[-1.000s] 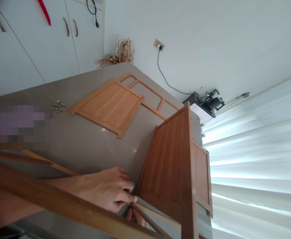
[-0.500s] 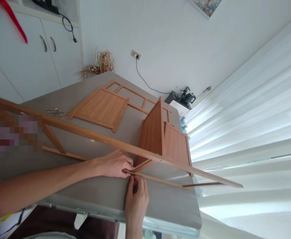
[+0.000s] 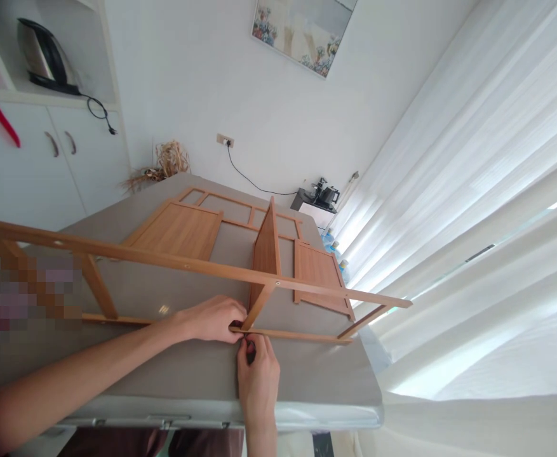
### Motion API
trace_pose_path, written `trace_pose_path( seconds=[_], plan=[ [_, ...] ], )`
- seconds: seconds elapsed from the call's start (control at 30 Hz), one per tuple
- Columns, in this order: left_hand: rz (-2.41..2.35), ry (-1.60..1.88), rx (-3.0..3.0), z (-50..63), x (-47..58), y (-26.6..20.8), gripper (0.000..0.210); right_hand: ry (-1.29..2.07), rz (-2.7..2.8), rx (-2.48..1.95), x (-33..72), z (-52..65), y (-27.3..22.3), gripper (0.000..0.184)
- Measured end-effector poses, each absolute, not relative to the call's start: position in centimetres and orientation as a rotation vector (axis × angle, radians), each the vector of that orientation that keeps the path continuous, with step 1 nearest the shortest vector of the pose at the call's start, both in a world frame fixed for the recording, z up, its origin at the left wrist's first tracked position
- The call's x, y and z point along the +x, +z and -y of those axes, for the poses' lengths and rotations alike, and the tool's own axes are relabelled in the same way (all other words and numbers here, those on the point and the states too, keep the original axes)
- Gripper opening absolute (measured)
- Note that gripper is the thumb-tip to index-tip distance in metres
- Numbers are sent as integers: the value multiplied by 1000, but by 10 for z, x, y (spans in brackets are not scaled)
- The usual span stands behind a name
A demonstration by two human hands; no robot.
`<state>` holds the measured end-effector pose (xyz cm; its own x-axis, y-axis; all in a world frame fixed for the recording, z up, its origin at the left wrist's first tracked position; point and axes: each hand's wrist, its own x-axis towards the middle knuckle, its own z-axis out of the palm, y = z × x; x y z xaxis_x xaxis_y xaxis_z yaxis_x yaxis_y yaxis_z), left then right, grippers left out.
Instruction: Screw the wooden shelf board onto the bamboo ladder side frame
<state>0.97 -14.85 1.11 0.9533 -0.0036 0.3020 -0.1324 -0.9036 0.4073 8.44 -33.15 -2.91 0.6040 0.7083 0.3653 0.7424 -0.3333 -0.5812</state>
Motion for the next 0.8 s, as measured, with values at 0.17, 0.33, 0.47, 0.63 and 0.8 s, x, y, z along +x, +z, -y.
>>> trace_pose_path(
  seconds=[0.17, 0.33, 0.47, 0.63, 0.8],
  plan=[
    [81, 406, 2695, 154, 5, 2, 11, -62, 1119, -2094, 82, 330, -27, 17],
    [114, 413, 2644, 155, 3, 2, 10, -85, 1126, -2091, 82, 330, -26, 20],
    [142, 411, 2616, 153, 4, 0, 9, -84, 1134, -2087, 81, 331, -24, 22],
    [165, 426, 2596, 153, 4, -1, 9, -101, 1141, -2073, 81, 331, -25, 23],
    [173, 414, 2601, 153, 3, 2, 7, -115, 1163, -2080, 82, 332, -26, 22]
  ],
)
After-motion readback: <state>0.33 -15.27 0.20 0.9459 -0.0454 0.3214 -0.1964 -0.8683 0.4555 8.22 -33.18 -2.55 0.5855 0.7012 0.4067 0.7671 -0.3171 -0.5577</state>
